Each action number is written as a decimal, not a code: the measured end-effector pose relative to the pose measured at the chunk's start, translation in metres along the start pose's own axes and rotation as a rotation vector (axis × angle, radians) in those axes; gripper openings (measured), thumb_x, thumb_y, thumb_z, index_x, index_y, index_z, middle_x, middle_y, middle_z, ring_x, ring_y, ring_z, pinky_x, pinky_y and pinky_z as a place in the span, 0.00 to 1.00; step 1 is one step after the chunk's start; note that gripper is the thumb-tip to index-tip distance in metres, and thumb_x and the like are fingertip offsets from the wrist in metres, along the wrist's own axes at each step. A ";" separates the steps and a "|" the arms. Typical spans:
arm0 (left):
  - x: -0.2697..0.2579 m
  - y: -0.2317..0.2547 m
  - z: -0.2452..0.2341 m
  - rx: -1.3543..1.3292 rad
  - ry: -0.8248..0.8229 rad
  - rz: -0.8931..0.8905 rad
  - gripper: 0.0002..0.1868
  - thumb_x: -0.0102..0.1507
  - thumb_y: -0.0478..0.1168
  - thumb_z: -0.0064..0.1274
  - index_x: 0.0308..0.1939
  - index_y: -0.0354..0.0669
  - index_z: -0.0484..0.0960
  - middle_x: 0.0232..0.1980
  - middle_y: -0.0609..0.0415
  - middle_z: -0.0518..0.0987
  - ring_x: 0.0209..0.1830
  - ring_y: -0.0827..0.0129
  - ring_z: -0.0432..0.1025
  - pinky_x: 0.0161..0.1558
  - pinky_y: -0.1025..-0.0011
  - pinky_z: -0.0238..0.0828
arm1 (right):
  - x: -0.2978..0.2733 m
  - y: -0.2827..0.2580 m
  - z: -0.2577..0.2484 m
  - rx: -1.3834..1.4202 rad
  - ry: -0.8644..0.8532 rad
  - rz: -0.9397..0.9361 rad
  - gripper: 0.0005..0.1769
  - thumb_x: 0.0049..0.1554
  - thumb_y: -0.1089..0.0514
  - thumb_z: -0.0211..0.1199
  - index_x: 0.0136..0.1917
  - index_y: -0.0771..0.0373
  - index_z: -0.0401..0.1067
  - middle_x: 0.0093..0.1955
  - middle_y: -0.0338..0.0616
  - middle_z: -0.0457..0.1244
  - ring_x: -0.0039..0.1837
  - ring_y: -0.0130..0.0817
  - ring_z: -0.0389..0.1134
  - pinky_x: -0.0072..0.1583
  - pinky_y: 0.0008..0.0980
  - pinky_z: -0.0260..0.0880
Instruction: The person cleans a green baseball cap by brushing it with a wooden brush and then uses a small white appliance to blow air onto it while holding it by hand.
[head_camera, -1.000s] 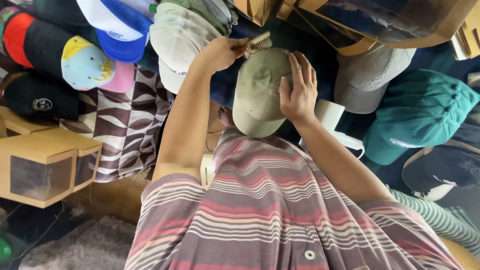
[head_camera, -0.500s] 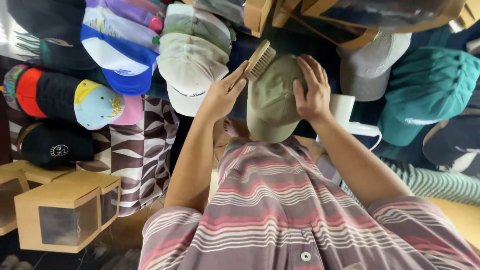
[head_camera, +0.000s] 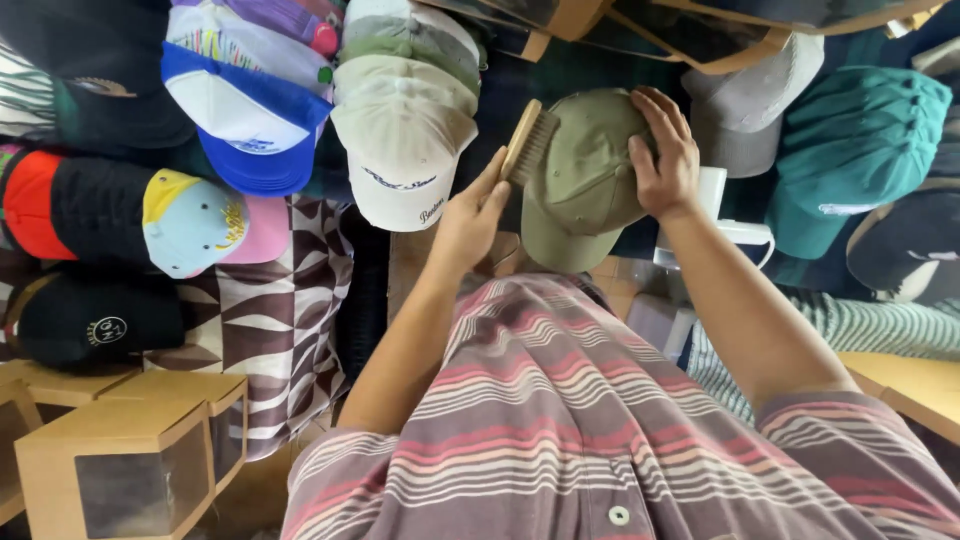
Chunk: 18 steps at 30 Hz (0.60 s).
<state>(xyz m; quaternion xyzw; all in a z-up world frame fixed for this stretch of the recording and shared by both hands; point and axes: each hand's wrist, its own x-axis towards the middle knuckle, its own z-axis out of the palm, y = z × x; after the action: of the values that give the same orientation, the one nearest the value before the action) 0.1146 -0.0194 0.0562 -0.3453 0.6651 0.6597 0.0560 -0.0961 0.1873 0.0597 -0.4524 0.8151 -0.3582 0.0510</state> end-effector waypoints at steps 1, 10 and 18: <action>-0.014 -0.001 0.002 -0.038 0.021 0.019 0.27 0.70 0.49 0.42 0.75 0.67 0.64 0.69 0.57 0.79 0.69 0.68 0.73 0.66 0.76 0.64 | -0.002 -0.002 0.004 0.014 0.002 -0.017 0.27 0.70 0.51 0.47 0.74 0.72 0.65 0.74 0.63 0.58 0.75 0.61 0.59 0.71 0.59 0.60; 0.009 0.001 0.017 -0.110 0.097 0.358 0.25 0.73 0.44 0.46 0.75 0.63 0.65 0.73 0.53 0.74 0.75 0.71 0.66 0.72 0.79 0.60 | -0.002 -0.003 0.003 -0.009 0.017 -0.053 0.29 0.72 0.47 0.43 0.73 0.73 0.66 0.73 0.63 0.59 0.74 0.61 0.61 0.70 0.60 0.62; 0.077 -0.018 0.016 0.266 0.047 0.154 0.27 0.68 0.56 0.43 0.73 0.77 0.65 0.59 0.41 0.83 0.58 0.50 0.77 0.55 0.62 0.70 | -0.008 -0.002 0.000 -0.018 -0.017 -0.044 0.30 0.72 0.47 0.43 0.75 0.72 0.64 0.74 0.62 0.58 0.75 0.62 0.59 0.70 0.61 0.61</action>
<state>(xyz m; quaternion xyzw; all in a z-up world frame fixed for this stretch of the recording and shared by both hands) 0.0601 -0.0329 -0.0019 -0.2981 0.7722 0.5600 0.0348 -0.0906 0.1929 0.0590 -0.4738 0.8076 -0.3482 0.0460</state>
